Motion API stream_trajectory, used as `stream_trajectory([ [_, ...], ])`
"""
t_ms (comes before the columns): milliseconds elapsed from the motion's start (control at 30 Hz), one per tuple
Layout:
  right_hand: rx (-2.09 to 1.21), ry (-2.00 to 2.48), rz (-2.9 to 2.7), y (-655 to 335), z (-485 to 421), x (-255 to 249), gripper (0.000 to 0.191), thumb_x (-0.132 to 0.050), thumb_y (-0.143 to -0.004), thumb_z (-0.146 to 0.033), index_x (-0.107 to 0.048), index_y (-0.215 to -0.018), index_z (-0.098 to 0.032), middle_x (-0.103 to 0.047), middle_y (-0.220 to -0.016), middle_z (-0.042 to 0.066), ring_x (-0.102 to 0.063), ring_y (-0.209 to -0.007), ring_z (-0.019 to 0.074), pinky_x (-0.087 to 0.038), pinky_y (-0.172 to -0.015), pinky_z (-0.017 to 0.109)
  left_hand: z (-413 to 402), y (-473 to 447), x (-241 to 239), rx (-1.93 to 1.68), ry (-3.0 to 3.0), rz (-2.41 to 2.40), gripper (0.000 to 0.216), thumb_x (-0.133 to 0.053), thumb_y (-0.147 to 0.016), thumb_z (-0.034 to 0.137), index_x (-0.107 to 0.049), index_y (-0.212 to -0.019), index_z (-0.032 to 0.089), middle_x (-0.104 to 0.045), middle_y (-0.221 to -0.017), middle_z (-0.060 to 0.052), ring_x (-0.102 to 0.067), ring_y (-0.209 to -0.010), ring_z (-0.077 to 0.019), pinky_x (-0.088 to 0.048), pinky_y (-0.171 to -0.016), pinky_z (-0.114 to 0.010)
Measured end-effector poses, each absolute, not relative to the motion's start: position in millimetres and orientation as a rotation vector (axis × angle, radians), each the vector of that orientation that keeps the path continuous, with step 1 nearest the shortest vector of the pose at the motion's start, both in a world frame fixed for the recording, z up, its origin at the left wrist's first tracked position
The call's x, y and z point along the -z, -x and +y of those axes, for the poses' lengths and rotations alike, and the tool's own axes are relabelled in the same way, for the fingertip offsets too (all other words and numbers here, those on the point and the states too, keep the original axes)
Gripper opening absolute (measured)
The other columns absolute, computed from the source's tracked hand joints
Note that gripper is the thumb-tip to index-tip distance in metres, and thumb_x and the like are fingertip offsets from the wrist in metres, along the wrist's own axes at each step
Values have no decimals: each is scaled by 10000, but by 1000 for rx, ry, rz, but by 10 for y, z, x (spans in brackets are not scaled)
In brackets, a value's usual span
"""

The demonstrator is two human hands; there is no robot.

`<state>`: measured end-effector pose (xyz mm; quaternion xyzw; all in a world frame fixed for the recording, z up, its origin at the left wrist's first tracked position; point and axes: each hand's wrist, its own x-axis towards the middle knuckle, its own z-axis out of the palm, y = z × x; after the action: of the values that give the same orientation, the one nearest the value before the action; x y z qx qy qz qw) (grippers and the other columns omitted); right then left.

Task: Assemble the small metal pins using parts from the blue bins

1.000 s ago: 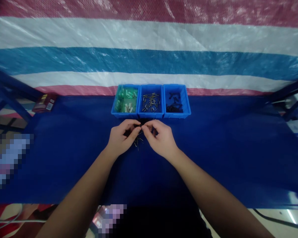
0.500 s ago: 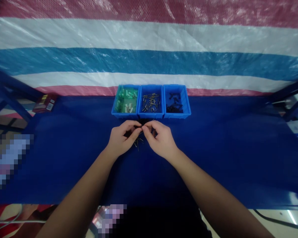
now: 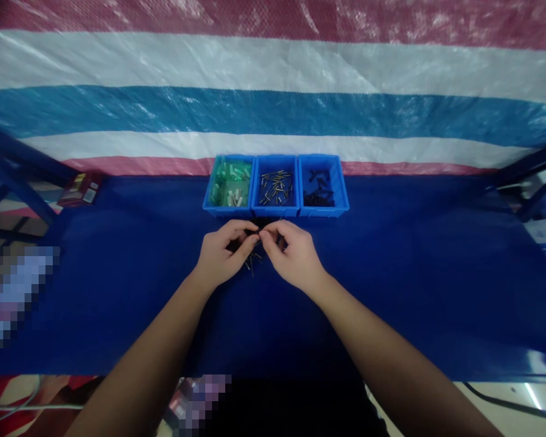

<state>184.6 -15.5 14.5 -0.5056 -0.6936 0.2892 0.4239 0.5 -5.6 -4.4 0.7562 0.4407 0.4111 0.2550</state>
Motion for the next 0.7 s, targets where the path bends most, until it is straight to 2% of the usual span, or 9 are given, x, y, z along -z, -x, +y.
stream_trajectory([
  [100, -755, 1258, -1694, -1840, -154, -131, 122, -630, -934, -301, -702, -901, -207, -701, -799, 31, -637, -699, 160, -525, -623, 294, -45, -5, 69, -1103, -2061, 1228, 129, -608, -972, 314, -671, -1021, 213, -648, -639, 56, -586, -524, -78, -468, -566, -193],
  [267, -763, 1204, -1704, -1834, -168, -131, 84, -654, -909, -257, -701, -962, -211, -688, -802, 15, -633, -686, 145, -536, -639, 288, -26, 16, 68, -1065, -2099, 1277, 205, -566, -996, 356, -675, -932, 194, -711, -743, 14, -633, -600, -93, -463, -580, -203],
  [467, -720, 1284, -1740, -1854, -154, -140, 144, -614, -950, -299, -699, -884, -203, -711, -807, 35, -646, -710, 162, -520, -627, 294, -53, -2, 40, -1084, -2047, 1217, 158, -629, -961, 331, -668, -1069, 223, -666, -658, 57, -600, -536, -78, -472, -572, -188],
  [700, -761, 1207, -1687, -1834, -160, -143, 92, -672, -905, -230, -712, -981, -199, -708, -840, 24, -653, -721, 145, -534, -645, 279, -25, 17, 76, -1070, -2104, 1278, 172, -584, -990, 343, -677, -961, 201, -712, -753, 28, -635, -606, -87, -453, -588, -199],
])
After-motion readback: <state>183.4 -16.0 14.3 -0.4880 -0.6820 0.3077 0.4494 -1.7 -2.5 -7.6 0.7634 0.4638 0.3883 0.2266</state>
